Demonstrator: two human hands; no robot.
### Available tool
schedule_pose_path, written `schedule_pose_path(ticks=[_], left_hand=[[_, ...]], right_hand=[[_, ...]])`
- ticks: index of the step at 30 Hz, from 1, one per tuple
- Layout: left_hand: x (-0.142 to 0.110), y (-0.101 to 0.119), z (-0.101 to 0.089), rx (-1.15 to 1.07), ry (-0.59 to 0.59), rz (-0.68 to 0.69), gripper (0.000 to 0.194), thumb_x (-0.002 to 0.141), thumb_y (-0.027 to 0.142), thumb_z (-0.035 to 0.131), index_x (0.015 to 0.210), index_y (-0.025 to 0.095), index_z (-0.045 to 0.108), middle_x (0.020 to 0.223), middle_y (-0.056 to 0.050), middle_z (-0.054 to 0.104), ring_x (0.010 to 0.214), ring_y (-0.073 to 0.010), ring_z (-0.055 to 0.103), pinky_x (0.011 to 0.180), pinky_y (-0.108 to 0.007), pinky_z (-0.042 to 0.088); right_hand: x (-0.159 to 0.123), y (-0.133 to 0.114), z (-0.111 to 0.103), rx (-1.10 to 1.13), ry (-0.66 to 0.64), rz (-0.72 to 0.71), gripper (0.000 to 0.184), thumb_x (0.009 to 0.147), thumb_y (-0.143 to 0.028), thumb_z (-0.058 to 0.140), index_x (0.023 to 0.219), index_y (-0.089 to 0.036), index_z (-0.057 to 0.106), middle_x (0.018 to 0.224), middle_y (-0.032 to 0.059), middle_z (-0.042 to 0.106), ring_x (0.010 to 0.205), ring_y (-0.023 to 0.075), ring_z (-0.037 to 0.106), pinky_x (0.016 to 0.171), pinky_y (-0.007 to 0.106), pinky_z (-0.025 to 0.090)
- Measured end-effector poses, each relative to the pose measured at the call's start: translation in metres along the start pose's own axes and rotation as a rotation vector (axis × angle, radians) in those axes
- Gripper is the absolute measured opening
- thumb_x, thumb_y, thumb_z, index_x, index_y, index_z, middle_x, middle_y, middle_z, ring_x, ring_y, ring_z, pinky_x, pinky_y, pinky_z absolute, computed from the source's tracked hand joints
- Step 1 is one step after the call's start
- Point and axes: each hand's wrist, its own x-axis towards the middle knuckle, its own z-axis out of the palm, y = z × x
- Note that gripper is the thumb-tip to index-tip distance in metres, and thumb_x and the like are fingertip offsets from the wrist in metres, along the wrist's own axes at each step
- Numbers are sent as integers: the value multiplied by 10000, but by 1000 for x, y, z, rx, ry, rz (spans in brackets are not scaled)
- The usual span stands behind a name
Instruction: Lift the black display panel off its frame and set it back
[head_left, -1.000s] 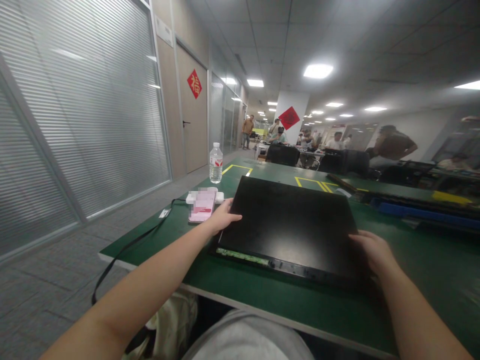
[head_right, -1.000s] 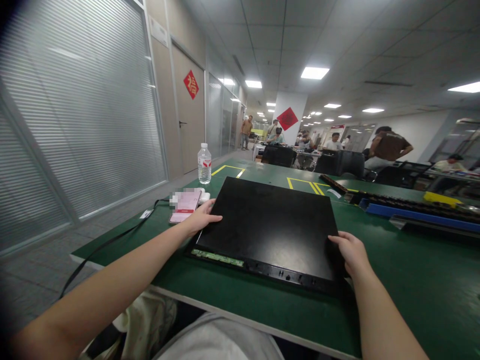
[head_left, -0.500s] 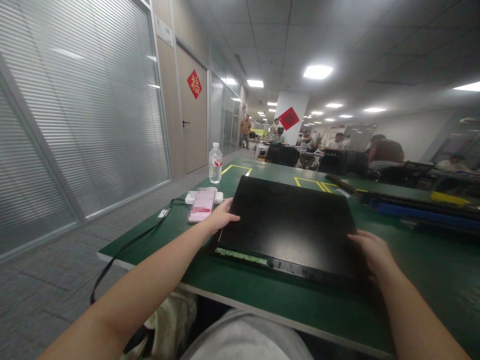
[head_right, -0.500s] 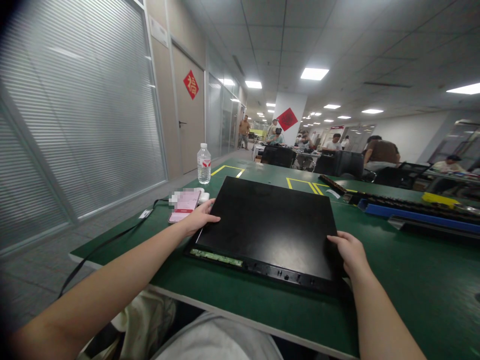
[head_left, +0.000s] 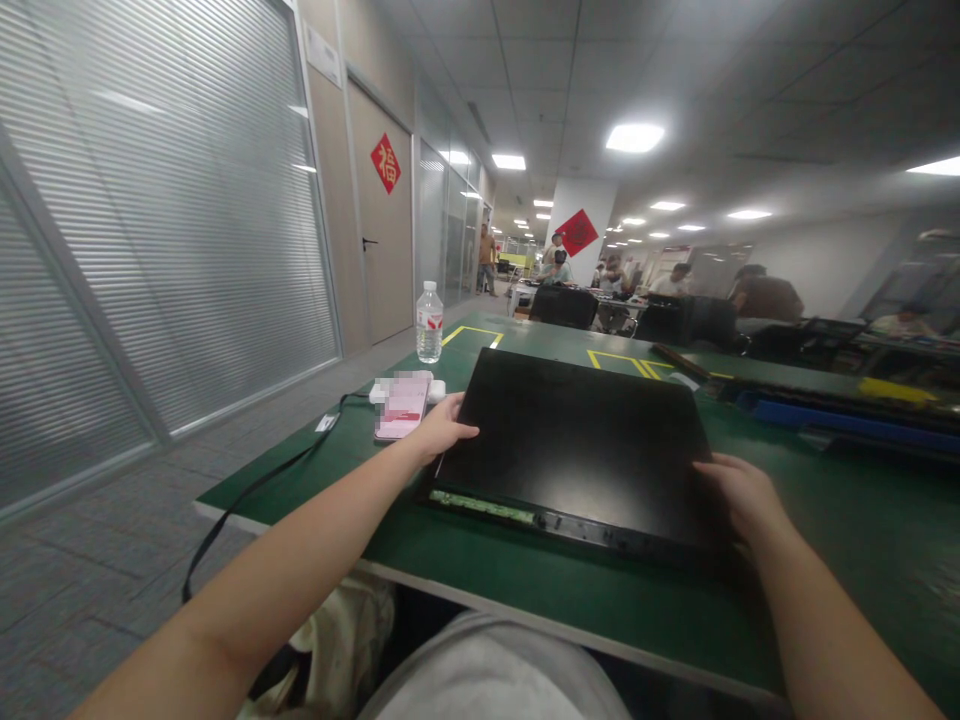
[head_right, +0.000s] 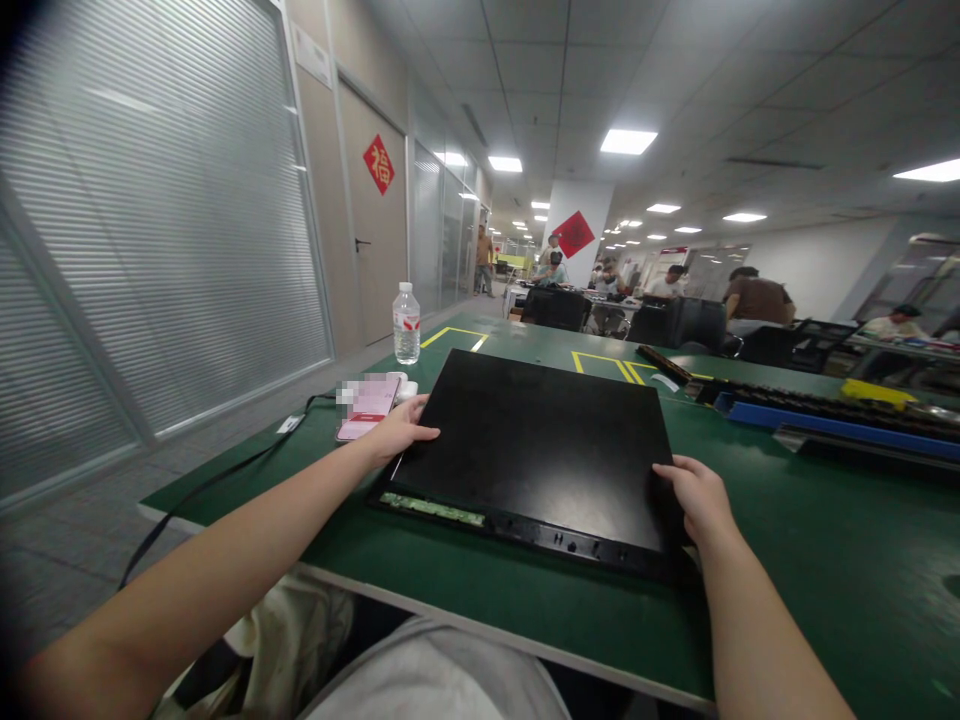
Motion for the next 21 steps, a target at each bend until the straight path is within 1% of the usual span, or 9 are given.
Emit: schedule_pose_path(ticks=[4, 6, 10, 13, 18, 21], left_hand=[[0, 0, -1, 4, -2, -8, 711, 528, -10, 779, 1169, 196, 550, 1127, -71, 728, 1115, -288, 668, 962, -446, 523], [-1, 0, -1, 9, -5, -18, 715, 539, -22, 765, 1182, 193, 539, 1099, -67, 735, 1080, -283, 684, 956, -455, 527], [-1, 0, -2, 48, 11, -41, 695, 553, -28, 756, 1171, 194, 529, 1009, -48, 745, 999, -272, 711, 933, -462, 536], [0, 0, -3, 69, -6, -45, 675, 545, -15, 766, 1142, 185, 524, 962, -44, 742, 963, -274, 717, 915, -456, 538], [0, 0, -4, 92, -32, -38, 638, 538, 10, 781, 1092, 180, 515, 907, -27, 731, 897, -252, 720, 883, -430, 545], [0, 0, -4, 110, -22, -49, 628, 544, 24, 789, 1081, 177, 503, 890, -32, 727, 877, -258, 720, 883, -452, 540]], right_hand=[[-5, -6, 1, 3, 33, 47, 313, 565, -216, 750, 870, -220, 683, 737, 41, 709, 708, 235, 687, 665, 348, 563], [-5, -7, 1, 0, 41, 69, 318, 560, -215, 751, 871, -220, 681, 746, 43, 707, 719, 236, 686, 677, 352, 561], [-3, -5, 0, -26, 19, 79, 325, 565, -238, 738, 883, -225, 675, 742, 48, 707, 708, 248, 682, 650, 360, 556], [-4, -5, -1, -48, 4, 78, 318, 563, -251, 730, 874, -224, 670, 735, 48, 707, 692, 247, 677, 623, 356, 546], [-10, -11, -1, -61, -1, 97, 280, 562, -285, 730, 827, -227, 660, 750, 47, 705, 683, 234, 662, 590, 338, 516], [-13, -14, 0, -88, 4, 86, 257, 566, -297, 736, 804, -235, 662, 741, 43, 702, 692, 232, 657, 596, 339, 508]])
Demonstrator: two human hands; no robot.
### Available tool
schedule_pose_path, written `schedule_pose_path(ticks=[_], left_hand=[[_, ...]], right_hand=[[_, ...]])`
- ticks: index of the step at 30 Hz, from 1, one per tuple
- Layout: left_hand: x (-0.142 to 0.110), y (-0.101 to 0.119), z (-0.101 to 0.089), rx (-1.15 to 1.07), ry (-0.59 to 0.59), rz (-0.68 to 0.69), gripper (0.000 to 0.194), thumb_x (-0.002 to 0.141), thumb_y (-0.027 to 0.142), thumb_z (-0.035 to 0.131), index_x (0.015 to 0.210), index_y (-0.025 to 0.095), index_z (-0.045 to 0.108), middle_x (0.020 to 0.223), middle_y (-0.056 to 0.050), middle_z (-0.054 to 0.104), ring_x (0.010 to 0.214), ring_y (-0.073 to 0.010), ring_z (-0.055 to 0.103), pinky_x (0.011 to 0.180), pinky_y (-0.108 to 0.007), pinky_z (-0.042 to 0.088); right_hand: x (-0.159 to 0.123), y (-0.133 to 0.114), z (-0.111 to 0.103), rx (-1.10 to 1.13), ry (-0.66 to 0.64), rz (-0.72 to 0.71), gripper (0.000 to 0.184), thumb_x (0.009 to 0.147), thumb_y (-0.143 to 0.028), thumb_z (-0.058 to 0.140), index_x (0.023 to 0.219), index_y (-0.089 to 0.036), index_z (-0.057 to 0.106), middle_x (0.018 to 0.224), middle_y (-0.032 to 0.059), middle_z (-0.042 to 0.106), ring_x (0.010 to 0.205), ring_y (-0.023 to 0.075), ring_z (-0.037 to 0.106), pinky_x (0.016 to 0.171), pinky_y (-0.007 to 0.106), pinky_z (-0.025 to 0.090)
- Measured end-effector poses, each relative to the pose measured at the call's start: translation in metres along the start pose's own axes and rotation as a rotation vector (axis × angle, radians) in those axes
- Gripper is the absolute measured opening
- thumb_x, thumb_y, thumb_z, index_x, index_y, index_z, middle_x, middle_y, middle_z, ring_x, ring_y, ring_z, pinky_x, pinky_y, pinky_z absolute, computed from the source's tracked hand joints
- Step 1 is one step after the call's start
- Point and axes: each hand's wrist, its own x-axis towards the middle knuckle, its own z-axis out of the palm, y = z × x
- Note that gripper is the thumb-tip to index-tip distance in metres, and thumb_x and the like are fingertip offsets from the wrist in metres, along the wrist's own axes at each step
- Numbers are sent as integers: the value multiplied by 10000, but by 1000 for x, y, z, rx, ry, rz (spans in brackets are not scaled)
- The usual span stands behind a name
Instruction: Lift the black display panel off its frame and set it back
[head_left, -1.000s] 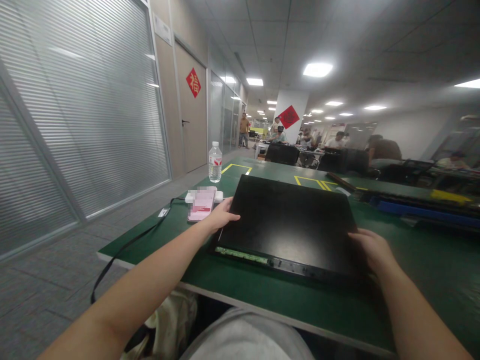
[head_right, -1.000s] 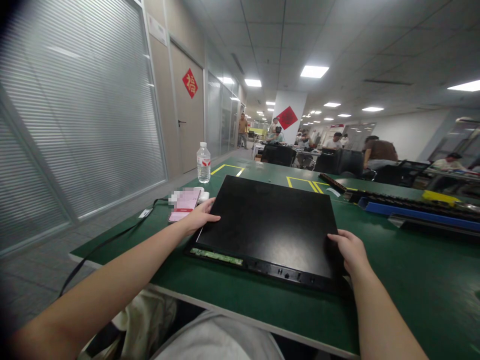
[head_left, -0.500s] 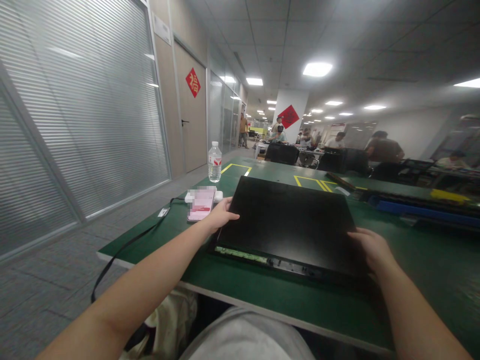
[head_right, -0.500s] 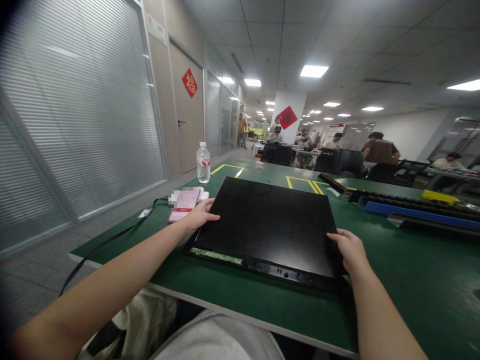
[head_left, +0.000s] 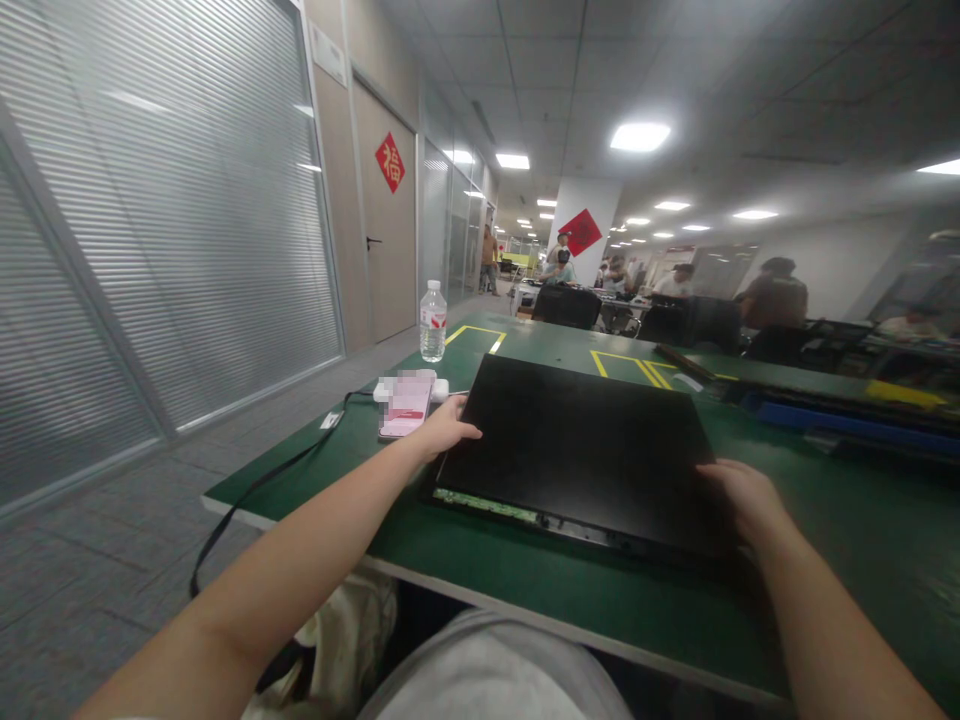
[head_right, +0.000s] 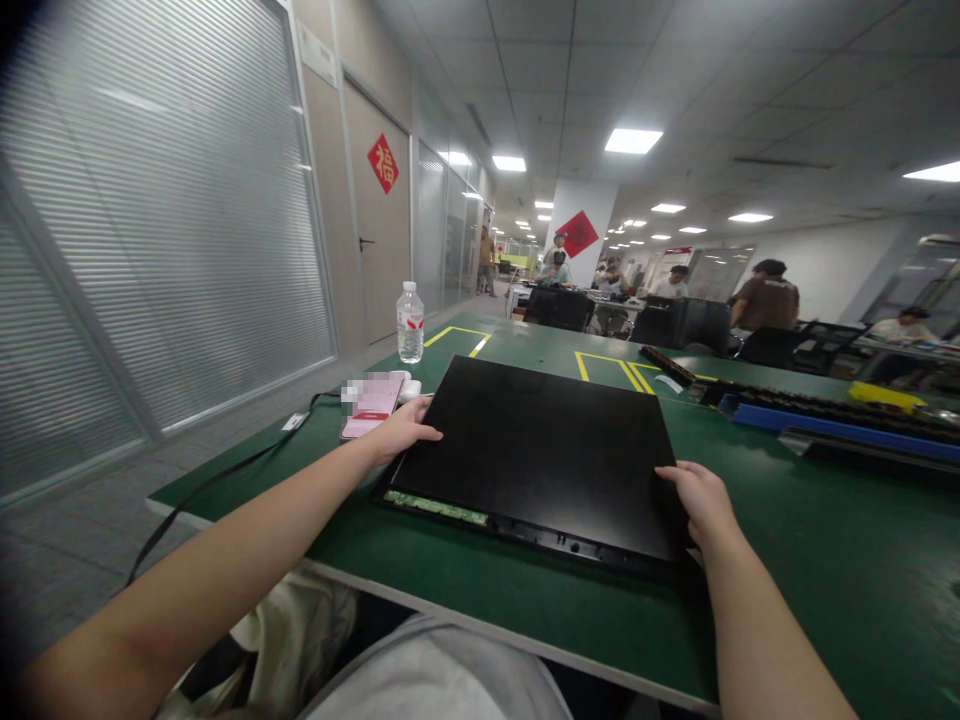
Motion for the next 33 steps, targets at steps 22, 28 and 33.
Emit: schedule_pose_path(ticks=[22, 28, 33], left_hand=[[-5, 3, 3, -19, -13, 14, 655, 558, 26, 821, 1107, 191, 503, 933, -36, 728, 942, -261, 711, 918, -465, 537], [-5, 3, 3, -14, -20, 12, 623, 556, 41, 823, 1073, 196, 513, 970, -40, 723, 975, -257, 701, 940, -459, 520], [-4, 2, 3, -14, -21, 20, 625, 550, 44, 814, 1080, 198, 520, 986, -44, 716, 1013, -270, 690, 959, -471, 503]], right_hand=[[1, -1, 0, -27, 15, 13, 272, 561, -298, 747, 814, -240, 665, 775, 52, 713, 712, 250, 667, 611, 357, 513], [-3, -3, 1, 21, -37, 46, 233, 577, -253, 732, 798, -226, 664, 717, 52, 705, 666, 240, 663, 599, 346, 506], [0, 1, 1, 29, -43, 57, 258, 579, -256, 738, 824, -234, 660, 727, 45, 707, 659, 237, 664, 594, 344, 507]])
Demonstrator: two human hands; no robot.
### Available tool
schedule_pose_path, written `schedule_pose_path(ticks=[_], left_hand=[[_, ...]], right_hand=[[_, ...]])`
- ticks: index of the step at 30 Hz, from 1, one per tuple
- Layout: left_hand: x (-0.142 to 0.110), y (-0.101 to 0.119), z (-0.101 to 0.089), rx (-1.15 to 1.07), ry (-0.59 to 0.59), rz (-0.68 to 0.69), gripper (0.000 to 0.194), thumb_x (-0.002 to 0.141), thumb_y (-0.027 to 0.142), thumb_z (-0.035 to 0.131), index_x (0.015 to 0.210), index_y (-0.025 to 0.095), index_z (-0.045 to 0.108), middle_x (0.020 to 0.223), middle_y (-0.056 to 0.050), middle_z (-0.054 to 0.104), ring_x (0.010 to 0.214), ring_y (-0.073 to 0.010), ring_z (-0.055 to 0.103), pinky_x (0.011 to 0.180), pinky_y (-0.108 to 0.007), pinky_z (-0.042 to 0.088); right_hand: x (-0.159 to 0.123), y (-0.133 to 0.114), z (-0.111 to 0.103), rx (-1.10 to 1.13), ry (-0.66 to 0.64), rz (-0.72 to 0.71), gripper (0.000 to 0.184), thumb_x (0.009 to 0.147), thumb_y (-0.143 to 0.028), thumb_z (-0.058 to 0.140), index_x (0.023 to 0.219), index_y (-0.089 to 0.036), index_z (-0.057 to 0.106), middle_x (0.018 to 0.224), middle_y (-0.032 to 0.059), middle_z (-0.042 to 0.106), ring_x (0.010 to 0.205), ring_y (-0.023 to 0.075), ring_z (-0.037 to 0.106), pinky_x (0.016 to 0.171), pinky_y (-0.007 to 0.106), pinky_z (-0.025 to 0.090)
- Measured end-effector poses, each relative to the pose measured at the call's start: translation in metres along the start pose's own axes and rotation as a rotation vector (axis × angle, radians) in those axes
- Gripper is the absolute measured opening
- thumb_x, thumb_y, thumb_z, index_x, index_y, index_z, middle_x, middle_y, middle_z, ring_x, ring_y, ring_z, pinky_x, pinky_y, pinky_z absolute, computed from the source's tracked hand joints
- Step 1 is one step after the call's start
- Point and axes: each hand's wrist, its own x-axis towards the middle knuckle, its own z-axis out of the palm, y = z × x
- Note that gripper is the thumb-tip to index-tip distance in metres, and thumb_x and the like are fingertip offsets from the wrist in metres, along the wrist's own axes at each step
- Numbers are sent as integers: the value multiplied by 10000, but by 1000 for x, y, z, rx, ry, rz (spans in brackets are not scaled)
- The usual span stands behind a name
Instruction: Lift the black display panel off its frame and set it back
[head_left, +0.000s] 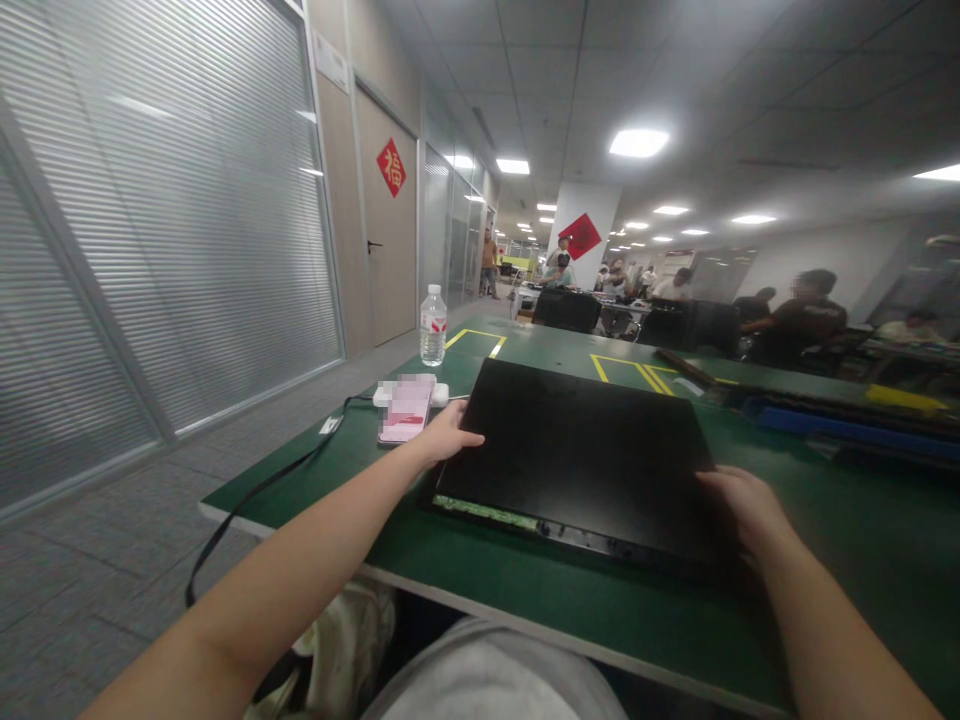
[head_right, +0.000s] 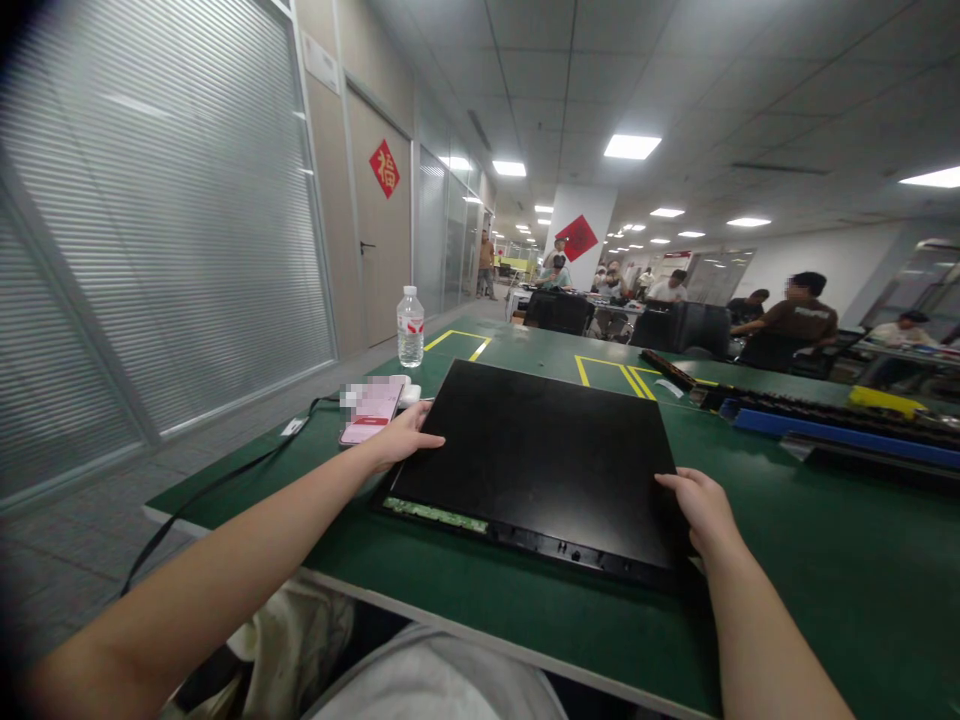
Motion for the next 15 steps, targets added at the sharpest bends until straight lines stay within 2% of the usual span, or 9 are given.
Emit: schedule_pose_path(ticks=[5, 15], left_hand=[[-1, 1, 2, -7, 11, 11, 632, 550, 34, 803, 1092, 193, 519, 963, -50, 721, 1040, -286, 682, 960, -477, 502], [-1, 3, 2, -28, -6, 41, 691, 556, 22, 811, 1156, 195, 514, 1078, -74, 716, 1108, -288, 661, 1014, -499, 472]], right_hand=[[3, 2, -1, 5, 18, -18, 299, 568, -272, 748, 850, -240, 654, 741, 44, 707, 679, 244, 670, 609, 354, 521], [1, 1, -1, -19, 13, -56, 274, 583, -293, 730, 838, -235, 649, 750, 49, 704, 680, 237, 663, 608, 344, 513]])
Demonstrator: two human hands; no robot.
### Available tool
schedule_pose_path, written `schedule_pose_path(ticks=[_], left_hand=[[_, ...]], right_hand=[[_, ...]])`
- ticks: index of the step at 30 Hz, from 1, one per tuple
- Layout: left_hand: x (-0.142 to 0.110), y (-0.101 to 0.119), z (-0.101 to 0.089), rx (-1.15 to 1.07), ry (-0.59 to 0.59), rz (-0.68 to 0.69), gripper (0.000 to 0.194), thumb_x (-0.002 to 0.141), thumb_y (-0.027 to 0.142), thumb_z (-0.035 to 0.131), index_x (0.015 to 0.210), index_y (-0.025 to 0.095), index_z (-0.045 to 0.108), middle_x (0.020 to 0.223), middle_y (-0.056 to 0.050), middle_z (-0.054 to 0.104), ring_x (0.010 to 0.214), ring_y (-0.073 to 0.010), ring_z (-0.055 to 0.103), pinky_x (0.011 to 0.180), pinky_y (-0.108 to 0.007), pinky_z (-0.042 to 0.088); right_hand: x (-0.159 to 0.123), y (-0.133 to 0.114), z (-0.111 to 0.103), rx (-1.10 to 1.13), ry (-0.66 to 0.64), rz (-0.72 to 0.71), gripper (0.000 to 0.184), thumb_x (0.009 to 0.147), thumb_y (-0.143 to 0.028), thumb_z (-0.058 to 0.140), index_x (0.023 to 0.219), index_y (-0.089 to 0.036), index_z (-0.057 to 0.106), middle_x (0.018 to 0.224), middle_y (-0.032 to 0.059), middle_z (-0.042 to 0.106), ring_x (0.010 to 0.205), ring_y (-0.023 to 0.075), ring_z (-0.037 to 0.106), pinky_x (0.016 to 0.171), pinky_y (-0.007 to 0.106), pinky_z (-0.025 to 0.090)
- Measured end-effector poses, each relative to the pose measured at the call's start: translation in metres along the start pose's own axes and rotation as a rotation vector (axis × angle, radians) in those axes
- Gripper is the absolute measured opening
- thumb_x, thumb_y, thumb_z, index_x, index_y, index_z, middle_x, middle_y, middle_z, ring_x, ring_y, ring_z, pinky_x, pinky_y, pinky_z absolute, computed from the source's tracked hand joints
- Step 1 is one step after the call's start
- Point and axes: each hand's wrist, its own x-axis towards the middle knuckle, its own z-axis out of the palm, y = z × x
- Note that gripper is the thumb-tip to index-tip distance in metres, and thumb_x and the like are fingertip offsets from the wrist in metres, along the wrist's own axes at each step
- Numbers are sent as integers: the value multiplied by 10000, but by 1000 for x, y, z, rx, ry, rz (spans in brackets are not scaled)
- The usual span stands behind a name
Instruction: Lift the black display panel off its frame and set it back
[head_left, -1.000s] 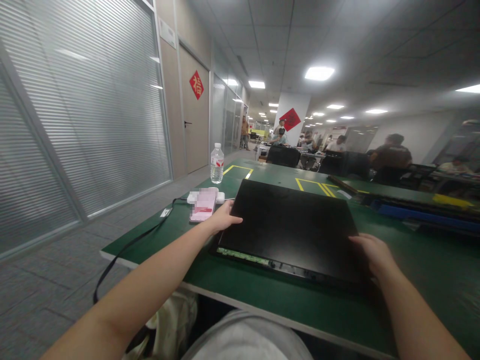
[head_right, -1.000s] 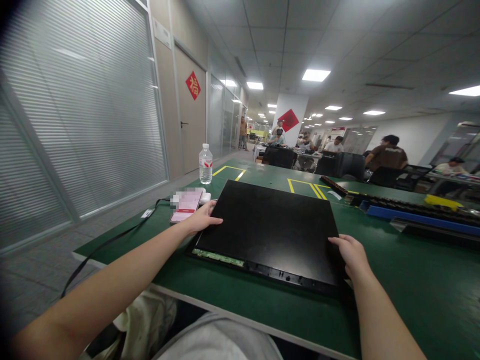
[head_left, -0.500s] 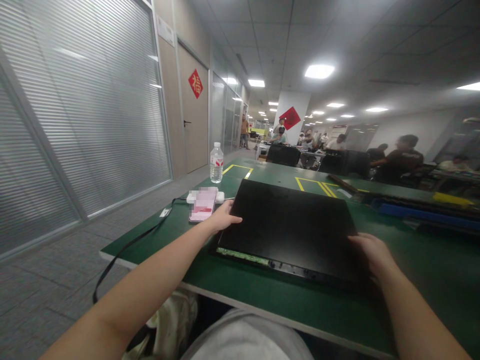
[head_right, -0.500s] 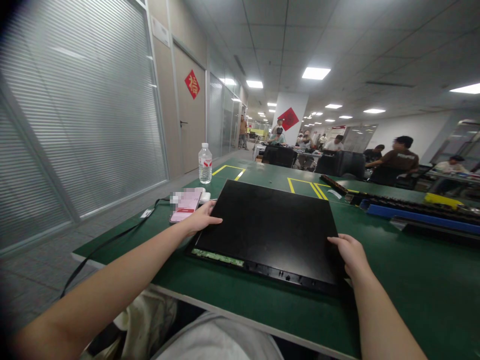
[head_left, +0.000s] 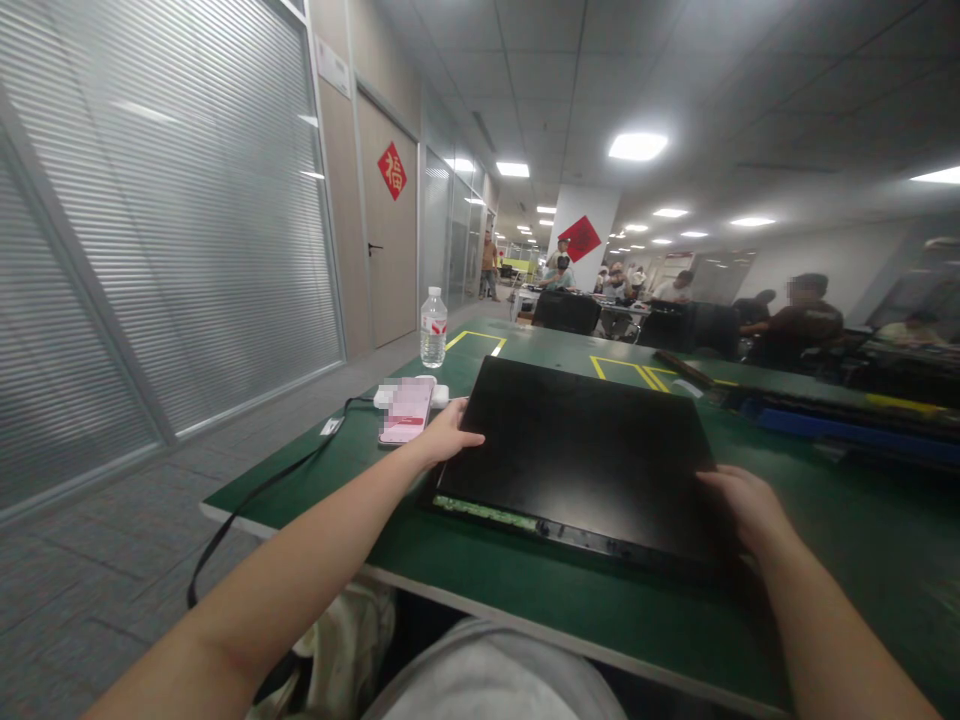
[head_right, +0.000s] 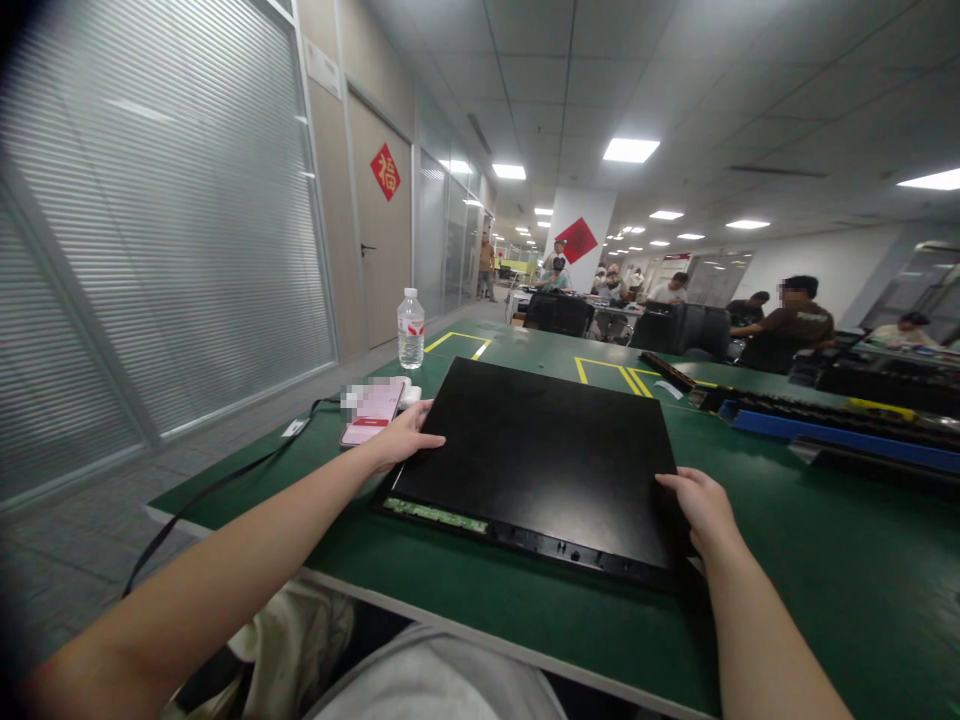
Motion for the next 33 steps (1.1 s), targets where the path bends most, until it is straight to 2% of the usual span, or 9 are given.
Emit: schedule_pose_path(ticks=[4, 10, 16, 25, 33], left_hand=[[1, -2, -1, 8, 2, 10, 696, 562, 21, 816, 1164, 196, 513, 1101, -79, 715, 1132, -288, 652, 1030, -502, 466], [5, -5, -4, 2, 19, -7, 696, 565, 26, 824, 1158, 190, 499, 1077, -68, 719, 1107, -289, 668, 1016, -516, 481], [6, -6, -5, 54, 38, 13, 659, 589, 44, 804, 1148, 198, 491, 1046, -57, 724, 1013, -279, 699, 956, -505, 520], [6, -6, -5, 71, 36, 33, 660, 612, 18, 756, 1186, 188, 479, 1091, -66, 719, 1141, -277, 649, 1011, -471, 487], [7, -7, -5, 34, 20, 13, 657, 597, 38, 784, 1157, 193, 476, 1030, -60, 722, 1001, -279, 702, 949, -507, 520]], right_hand=[[-1, -1, 0, -24, 19, -28, 271, 581, -299, 735, 830, -232, 654, 759, 55, 708, 687, 235, 661, 601, 333, 508], [-6, -7, 0, 8, 6, 14, 279, 574, -267, 731, 837, -215, 655, 759, 54, 704, 694, 229, 660, 606, 325, 511], [-8, -9, 2, 35, 11, 21, 246, 584, -253, 736, 817, -223, 665, 776, 55, 711, 715, 227, 667, 626, 323, 518], [1, -1, 1, 4, -1, 24, 311, 573, -289, 752, 867, -224, 678, 784, 64, 719, 710, 246, 679, 614, 338, 525], [10, 6, 1, 13, 39, -9, 335, 571, -282, 753, 893, -228, 677, 804, 64, 726, 737, 251, 688, 644, 349, 547]])
